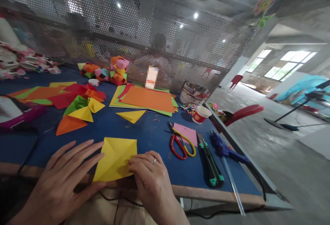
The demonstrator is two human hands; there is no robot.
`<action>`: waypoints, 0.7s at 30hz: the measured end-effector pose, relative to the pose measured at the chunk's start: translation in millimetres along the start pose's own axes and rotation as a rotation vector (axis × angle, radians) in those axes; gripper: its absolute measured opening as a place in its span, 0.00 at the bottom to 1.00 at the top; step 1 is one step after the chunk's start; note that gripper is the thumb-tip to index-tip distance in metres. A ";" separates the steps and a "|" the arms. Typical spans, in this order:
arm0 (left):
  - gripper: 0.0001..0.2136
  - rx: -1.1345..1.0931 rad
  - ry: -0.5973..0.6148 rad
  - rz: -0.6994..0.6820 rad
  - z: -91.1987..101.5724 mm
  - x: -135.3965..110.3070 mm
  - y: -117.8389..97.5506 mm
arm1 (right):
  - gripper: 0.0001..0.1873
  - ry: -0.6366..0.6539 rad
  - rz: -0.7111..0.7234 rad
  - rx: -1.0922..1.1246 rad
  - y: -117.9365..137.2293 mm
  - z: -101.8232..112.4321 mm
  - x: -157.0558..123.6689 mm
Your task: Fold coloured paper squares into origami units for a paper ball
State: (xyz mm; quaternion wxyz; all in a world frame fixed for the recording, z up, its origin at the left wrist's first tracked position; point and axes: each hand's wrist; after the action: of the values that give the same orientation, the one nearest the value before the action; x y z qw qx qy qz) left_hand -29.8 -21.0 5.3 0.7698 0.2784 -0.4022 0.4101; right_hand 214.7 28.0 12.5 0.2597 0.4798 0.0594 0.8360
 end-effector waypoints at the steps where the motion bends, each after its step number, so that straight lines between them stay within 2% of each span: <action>1: 0.14 -0.029 -0.006 0.034 -1.1 -0.8 -0.9 | 0.14 0.005 -0.007 -0.008 0.1 1.4 -1.8; 4: 0.16 -0.133 0.006 0.082 -4.0 -4.3 -4.6 | 0.15 0.028 -0.026 -0.031 1.5 6.1 -6.7; 7: 0.25 -0.175 0.123 -0.017 -5.3 -7.5 -5.2 | 0.16 0.060 -0.056 -0.050 3.4 10.9 -10.3; 10: 0.20 -0.152 0.202 -0.050 -6.2 -9.9 -2.6 | 0.16 0.071 -0.072 -0.056 4.8 14.5 -13.2; 14: 0.14 -0.164 0.195 -0.038 -8.4 -10.3 2.0 | 0.16 0.080 -0.074 -0.062 5.7 17.8 -16.7; 17: 0.16 -0.197 0.190 -0.068 -10.0 -8.6 4.4 | 0.16 0.087 -0.096 -0.042 6.2 20.4 -18.7; 21: 0.17 -0.236 0.200 -0.031 -12.3 -7.7 3.0 | 0.14 0.104 -0.112 -0.008 5.8 22.5 -20.4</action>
State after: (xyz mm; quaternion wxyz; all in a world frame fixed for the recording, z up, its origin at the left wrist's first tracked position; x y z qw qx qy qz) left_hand -30.2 -13.3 -7.3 0.8397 0.1498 -0.3646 0.3737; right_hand 239.5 9.6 10.8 0.3046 0.4307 0.0963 0.8441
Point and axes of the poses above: each hand's wrist, its own x-axis towards the middle knuckle, its own z-axis out of the back of the hand, y = z × x, and after that the axes turned 7 degrees about -y, right-handed
